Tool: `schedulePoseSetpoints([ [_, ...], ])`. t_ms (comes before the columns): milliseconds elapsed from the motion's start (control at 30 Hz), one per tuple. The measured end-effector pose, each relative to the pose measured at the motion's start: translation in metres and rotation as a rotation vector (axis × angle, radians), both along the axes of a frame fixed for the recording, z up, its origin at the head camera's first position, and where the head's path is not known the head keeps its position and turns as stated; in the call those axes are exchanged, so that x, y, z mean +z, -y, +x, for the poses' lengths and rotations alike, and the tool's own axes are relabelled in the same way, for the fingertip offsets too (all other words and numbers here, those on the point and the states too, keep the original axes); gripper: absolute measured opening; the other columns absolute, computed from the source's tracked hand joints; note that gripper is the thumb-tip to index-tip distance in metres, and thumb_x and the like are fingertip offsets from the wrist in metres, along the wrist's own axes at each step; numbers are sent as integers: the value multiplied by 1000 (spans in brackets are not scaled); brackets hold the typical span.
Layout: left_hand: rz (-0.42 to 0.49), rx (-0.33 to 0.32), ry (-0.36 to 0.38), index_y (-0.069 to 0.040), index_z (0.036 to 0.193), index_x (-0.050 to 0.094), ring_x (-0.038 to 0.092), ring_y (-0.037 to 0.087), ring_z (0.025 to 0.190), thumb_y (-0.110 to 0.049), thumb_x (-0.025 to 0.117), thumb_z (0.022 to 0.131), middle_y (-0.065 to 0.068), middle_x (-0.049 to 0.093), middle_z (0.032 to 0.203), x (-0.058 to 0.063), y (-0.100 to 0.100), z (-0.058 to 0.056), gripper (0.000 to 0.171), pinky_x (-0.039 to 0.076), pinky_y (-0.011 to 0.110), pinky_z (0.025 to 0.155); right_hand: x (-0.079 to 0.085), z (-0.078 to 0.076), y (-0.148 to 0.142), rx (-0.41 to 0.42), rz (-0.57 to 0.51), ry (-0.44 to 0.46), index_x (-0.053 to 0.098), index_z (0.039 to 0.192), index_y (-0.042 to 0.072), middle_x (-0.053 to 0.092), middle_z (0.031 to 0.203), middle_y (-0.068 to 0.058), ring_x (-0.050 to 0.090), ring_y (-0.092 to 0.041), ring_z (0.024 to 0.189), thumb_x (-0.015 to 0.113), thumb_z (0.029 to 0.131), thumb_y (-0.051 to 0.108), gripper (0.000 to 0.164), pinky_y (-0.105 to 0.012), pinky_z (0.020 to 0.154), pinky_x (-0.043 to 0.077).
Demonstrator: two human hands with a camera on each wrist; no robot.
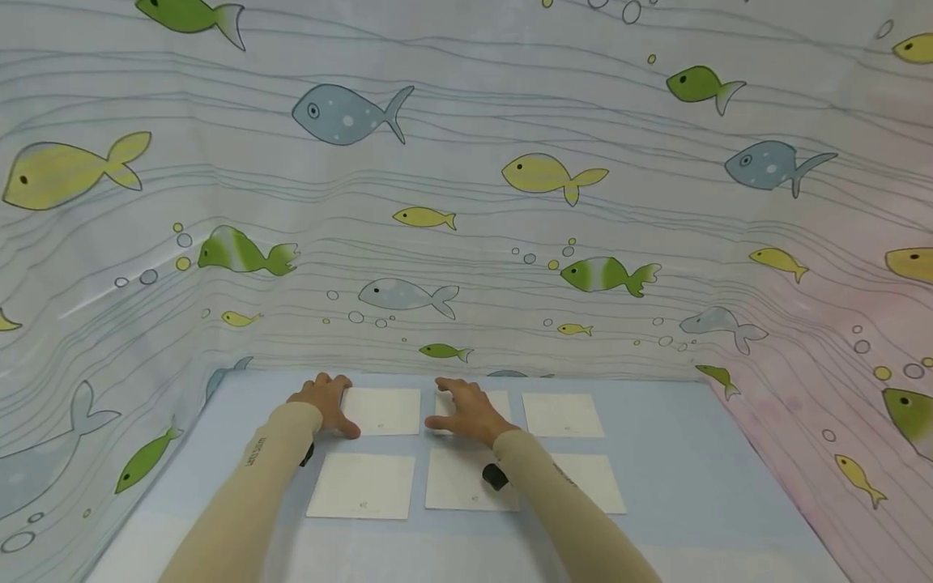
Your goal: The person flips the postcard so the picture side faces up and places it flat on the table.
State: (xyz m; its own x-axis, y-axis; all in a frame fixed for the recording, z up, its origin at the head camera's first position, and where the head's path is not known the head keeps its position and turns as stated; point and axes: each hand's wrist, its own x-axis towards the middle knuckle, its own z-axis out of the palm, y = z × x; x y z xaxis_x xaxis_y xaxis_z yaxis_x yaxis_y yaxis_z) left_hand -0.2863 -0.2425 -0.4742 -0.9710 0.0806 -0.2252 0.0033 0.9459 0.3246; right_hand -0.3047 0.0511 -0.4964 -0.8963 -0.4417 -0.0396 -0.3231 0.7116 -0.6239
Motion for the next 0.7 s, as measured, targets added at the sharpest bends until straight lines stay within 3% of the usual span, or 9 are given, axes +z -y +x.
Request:
schedulePoseSetpoints([
  [200, -84, 3, -46, 0, 141, 46, 57, 45, 106, -44, 93, 67, 28, 54, 125, 6, -9, 7, 98, 48, 62, 89, 0, 1, 6, 9, -38, 26, 45, 152, 12, 57, 142, -4, 54, -24, 122, 81, 87, 39, 79, -42, 102, 46],
  [333, -131, -2, -94, 1, 139, 45, 59, 45, 102, -45, 94, 66, 29, 57, 119, 7, -11, 10, 99, 49, 62, 88, 1, 3, 10, -6, -157, 113, 43, 152, 8, 59, 135, -7, 58, -23, 111, 80, 90, 31, 76, -39, 93, 50],
  [433, -144, -10, -143, -1, 140, 43, 60, 44, 101, -45, 95, 65, 27, 59, 117, 4, -11, 11, 101, 49, 61, 87, 0, 4, 14, -38, -208, 149, 42, 153, 9, 60, 131, -5, 58, -20, 105, 78, 92, 29, 74, -35, 86, 51],
  [700, -132, -40, -277, -4, 140, 39, 63, 41, 93, -38, 96, 63, 22, 64, 107, -6, -14, 16, 101, 50, 57, 81, -5, 6, 22, -126, -223, 149, 45, 150, 11, 66, 121, -2, 62, -16, 102, 77, 92, 24, 68, -32, 81, 53],
])
